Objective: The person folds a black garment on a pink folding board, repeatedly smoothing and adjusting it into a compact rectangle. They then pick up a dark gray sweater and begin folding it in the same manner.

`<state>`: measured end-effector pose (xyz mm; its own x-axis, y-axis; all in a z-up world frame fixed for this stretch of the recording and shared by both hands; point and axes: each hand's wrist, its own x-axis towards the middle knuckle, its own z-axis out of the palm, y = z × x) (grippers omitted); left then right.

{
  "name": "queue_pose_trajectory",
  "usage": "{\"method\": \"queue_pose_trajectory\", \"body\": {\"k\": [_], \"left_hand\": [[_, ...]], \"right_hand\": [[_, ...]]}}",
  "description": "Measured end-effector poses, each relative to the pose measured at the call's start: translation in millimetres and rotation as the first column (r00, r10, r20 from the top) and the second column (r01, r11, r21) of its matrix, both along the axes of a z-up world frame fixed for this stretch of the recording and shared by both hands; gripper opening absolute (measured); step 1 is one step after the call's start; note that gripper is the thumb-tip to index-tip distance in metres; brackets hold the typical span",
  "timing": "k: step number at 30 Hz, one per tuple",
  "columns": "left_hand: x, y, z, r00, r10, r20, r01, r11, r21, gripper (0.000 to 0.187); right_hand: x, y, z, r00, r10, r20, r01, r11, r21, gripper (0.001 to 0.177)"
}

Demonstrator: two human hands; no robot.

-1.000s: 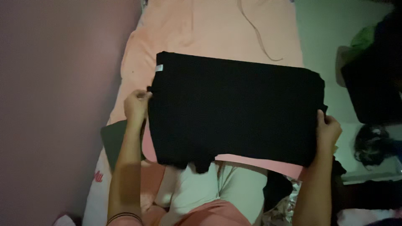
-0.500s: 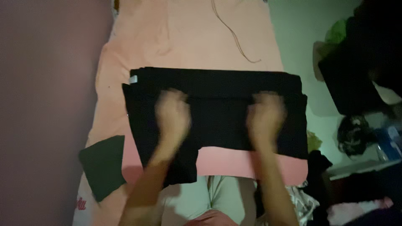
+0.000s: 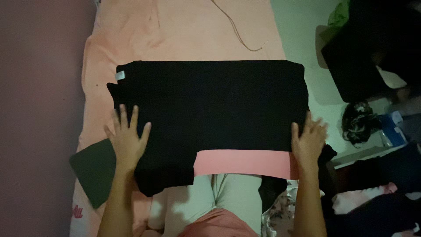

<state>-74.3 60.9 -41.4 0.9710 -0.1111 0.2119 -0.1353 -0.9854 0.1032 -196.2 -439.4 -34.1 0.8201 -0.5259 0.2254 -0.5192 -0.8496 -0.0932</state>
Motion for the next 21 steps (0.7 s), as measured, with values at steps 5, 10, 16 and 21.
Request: {"method": "queue_pose_trajectory", "body": {"k": [5,10,16,21], "left_hand": [[-11,-80,6,0.992,-0.080,-0.099,0.075,0.995,-0.058,0.075],[-14,-161,-6,0.906,-0.398,-0.144,0.376,0.913,-0.157,0.068],[-29,-64,-11,0.994,-0.107,-0.033,0.104,0.990,-0.096,0.073],[-27,-35,-22,0.991,-0.126,0.055,0.133,0.978,-0.162,0.067]], "right_hand": [[29,71,10,0.995,0.102,0.014,-0.103,0.974,0.204,0.072],[62,170,1,0.794,0.607,0.035,-0.607,0.787,0.109,0.066],[29,91,-9,0.943,0.333,-0.009,-0.326,0.927,0.186,0.075],[28,32,-34,0.941,0.337,0.041,-0.339,0.930,0.139,0.079]]}}
